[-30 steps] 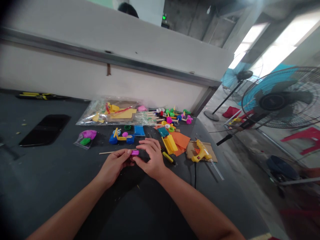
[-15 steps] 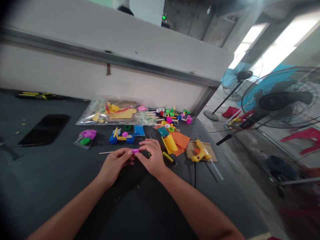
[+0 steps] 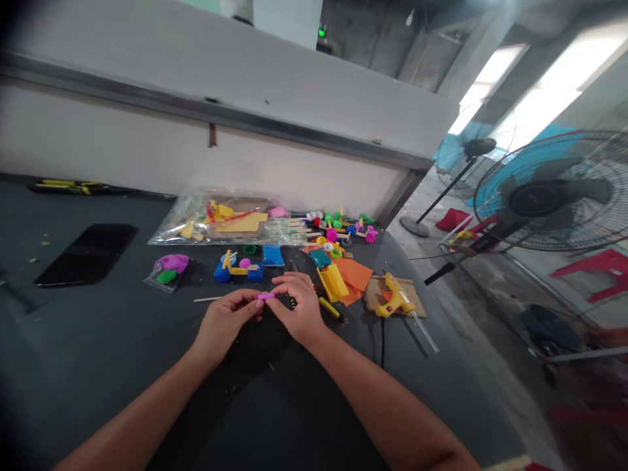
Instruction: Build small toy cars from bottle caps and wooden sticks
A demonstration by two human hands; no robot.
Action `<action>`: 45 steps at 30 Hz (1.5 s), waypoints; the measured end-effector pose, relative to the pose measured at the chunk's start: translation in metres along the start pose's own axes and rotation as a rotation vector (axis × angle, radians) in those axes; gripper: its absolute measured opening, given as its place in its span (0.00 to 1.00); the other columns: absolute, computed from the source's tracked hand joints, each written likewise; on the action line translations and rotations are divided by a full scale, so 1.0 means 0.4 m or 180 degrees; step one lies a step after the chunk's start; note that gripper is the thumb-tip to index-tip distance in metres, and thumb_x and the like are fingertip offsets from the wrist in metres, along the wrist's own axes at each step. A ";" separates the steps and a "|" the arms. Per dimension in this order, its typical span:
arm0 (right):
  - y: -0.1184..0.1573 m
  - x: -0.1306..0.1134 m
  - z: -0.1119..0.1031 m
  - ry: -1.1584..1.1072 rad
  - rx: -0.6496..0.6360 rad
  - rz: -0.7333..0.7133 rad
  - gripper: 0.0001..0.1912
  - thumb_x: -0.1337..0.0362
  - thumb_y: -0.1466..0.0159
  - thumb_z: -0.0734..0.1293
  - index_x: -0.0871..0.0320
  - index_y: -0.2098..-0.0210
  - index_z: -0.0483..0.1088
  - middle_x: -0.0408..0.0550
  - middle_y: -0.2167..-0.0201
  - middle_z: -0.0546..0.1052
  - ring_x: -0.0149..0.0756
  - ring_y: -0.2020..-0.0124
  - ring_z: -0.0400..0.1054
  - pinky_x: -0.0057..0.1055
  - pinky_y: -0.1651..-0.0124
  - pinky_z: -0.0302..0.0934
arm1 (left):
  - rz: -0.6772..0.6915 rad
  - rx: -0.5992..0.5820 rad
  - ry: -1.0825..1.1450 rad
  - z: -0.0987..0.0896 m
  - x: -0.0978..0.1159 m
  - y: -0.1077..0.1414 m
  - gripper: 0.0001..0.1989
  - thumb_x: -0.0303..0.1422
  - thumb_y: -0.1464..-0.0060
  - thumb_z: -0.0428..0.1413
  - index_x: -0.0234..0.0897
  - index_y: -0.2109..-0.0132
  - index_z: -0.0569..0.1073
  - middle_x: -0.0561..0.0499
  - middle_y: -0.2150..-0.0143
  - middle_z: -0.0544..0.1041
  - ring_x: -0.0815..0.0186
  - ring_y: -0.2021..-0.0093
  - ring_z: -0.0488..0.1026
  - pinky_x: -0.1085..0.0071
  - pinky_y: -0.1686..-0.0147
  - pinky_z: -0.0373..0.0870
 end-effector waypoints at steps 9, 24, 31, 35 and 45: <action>0.000 0.001 -0.003 -0.0005 -0.0032 -0.0020 0.02 0.64 0.42 0.67 0.53 0.70 0.72 0.46 0.61 0.76 0.39 0.51 0.64 0.43 0.46 0.57 | -0.0020 -0.0002 0.0007 -0.001 0.001 0.000 0.11 0.37 0.58 0.62 0.37 0.66 0.76 0.52 0.69 0.76 0.70 0.72 0.70 0.73 0.70 0.69; -0.002 -0.010 -0.004 0.0006 -0.0009 -0.0052 0.02 0.64 0.43 0.68 0.52 0.69 0.73 0.46 0.61 0.76 0.40 0.51 0.65 0.43 0.46 0.58 | 0.0000 0.0021 0.0068 0.001 0.004 0.002 0.10 0.37 0.58 0.62 0.37 0.67 0.77 0.52 0.70 0.76 0.70 0.72 0.70 0.74 0.71 0.69; -0.001 -0.010 -0.004 0.0094 0.0038 -0.0110 0.03 0.61 0.43 0.68 0.52 0.69 0.73 0.46 0.60 0.76 0.41 0.50 0.64 0.44 0.46 0.58 | -0.0142 0.0030 0.0376 0.001 0.013 0.006 0.12 0.38 0.58 0.62 0.36 0.66 0.76 0.52 0.72 0.76 0.70 0.73 0.70 0.73 0.71 0.70; 0.001 -0.009 -0.004 0.0107 -0.0005 -0.0206 0.03 0.62 0.43 0.68 0.51 0.67 0.73 0.46 0.60 0.75 0.41 0.50 0.64 0.44 0.46 0.58 | -0.0227 -0.0004 0.0478 0.001 0.014 0.006 0.12 0.38 0.58 0.63 0.35 0.68 0.76 0.53 0.73 0.75 0.71 0.74 0.69 0.74 0.70 0.69; 0.005 0.001 -0.001 0.0331 -0.0055 -0.0348 0.05 0.63 0.43 0.68 0.50 0.65 0.73 0.46 0.58 0.75 0.41 0.49 0.63 0.45 0.46 0.57 | -0.0311 -0.0137 0.0676 0.000 0.005 0.001 0.13 0.39 0.58 0.62 0.35 0.66 0.76 0.52 0.72 0.75 0.70 0.72 0.70 0.73 0.70 0.70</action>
Point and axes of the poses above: each hand's wrist, its own y-axis away from the middle knuckle, its own z-axis out of the palm, x = y × z, the point moved 1 cm from there along -y, towards the middle knuckle
